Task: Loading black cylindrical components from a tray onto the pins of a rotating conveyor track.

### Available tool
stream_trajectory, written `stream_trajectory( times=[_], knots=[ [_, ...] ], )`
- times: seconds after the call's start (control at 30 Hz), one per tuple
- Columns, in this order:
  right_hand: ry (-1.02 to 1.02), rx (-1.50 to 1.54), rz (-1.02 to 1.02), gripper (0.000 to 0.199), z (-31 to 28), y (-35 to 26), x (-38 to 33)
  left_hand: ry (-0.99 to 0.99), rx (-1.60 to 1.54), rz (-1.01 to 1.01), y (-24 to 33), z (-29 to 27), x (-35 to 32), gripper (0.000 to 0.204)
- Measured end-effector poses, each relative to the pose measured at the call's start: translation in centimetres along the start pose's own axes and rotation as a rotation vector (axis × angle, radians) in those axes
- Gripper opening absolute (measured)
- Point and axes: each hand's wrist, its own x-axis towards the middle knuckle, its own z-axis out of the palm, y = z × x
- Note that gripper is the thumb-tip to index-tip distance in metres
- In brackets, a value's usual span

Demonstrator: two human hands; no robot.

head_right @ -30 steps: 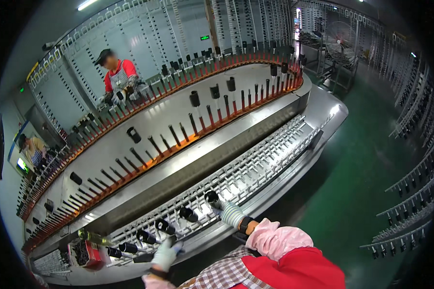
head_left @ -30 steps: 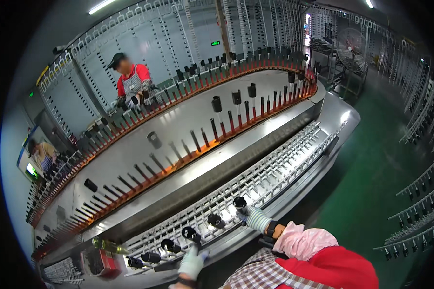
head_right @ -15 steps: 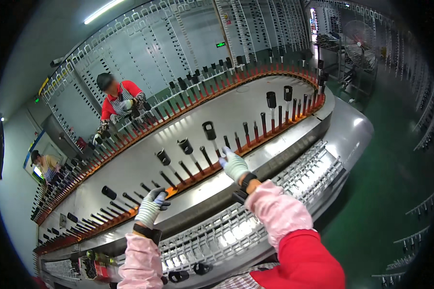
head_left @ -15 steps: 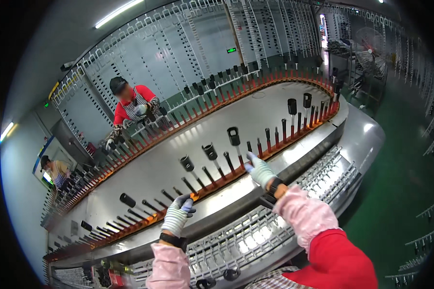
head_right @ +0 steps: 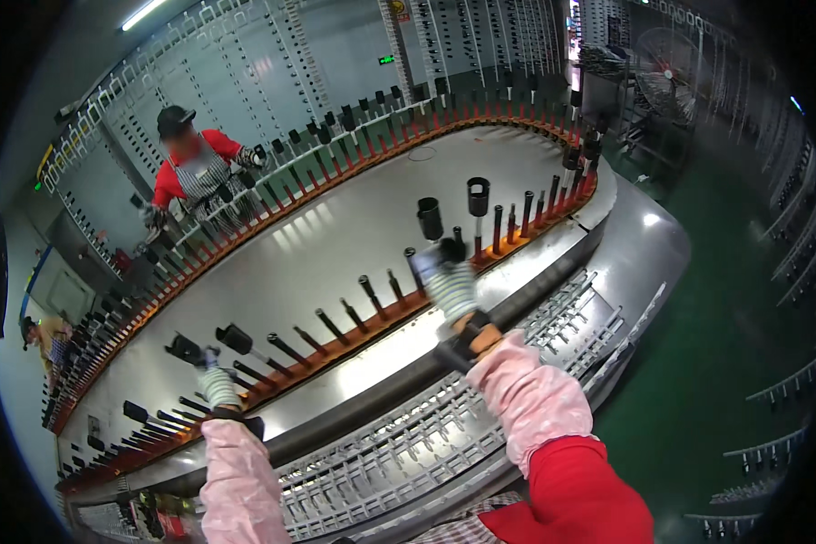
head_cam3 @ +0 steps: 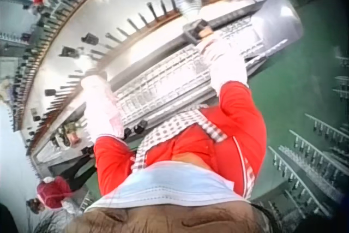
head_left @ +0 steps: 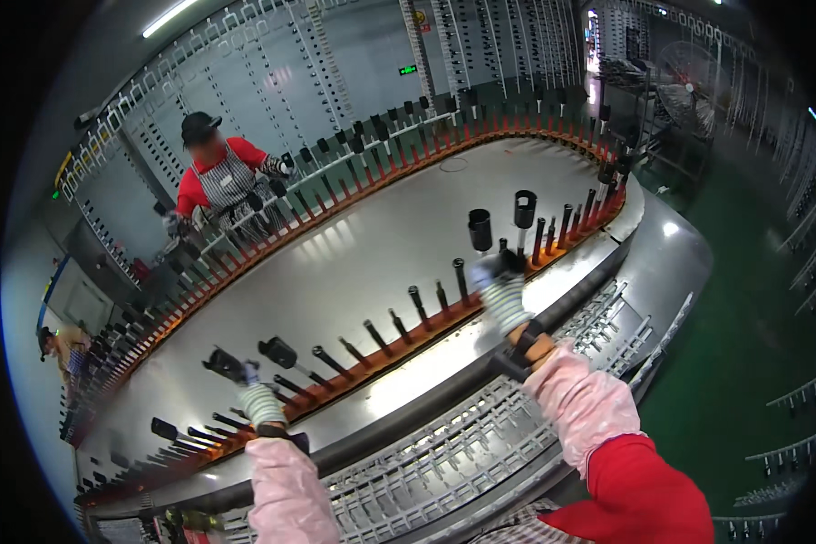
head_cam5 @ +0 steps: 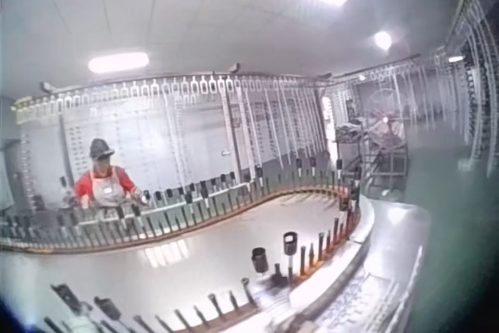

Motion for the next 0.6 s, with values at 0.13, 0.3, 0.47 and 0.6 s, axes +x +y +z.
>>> stream_trajectory(
  times=[0.13,0.3,0.47,0.6],
  knots=[
    [0.158,-0.859,-0.444,0.025,-7.3,-3.4,3.5,0.035,-0.068,0.063,7.0,-1.4,-5.5,0.033],
    [0.044,-1.047,-0.446,0.024,-3.8,-1.3,5.9,0.008,-0.12,0.123,13.5,-5.5,-11.0,0.033],
    [-0.211,-0.813,-0.197,0.029,9.4,-4.6,-4.5,0.122,-0.064,0.254,24.3,-12.9,-20.4,0.035],
    [-0.413,-0.814,-0.066,0.035,7.2,-7.4,-15.4,-0.111,-0.052,0.246,23.1,-10.6,-29.9,0.038]
  ],
)
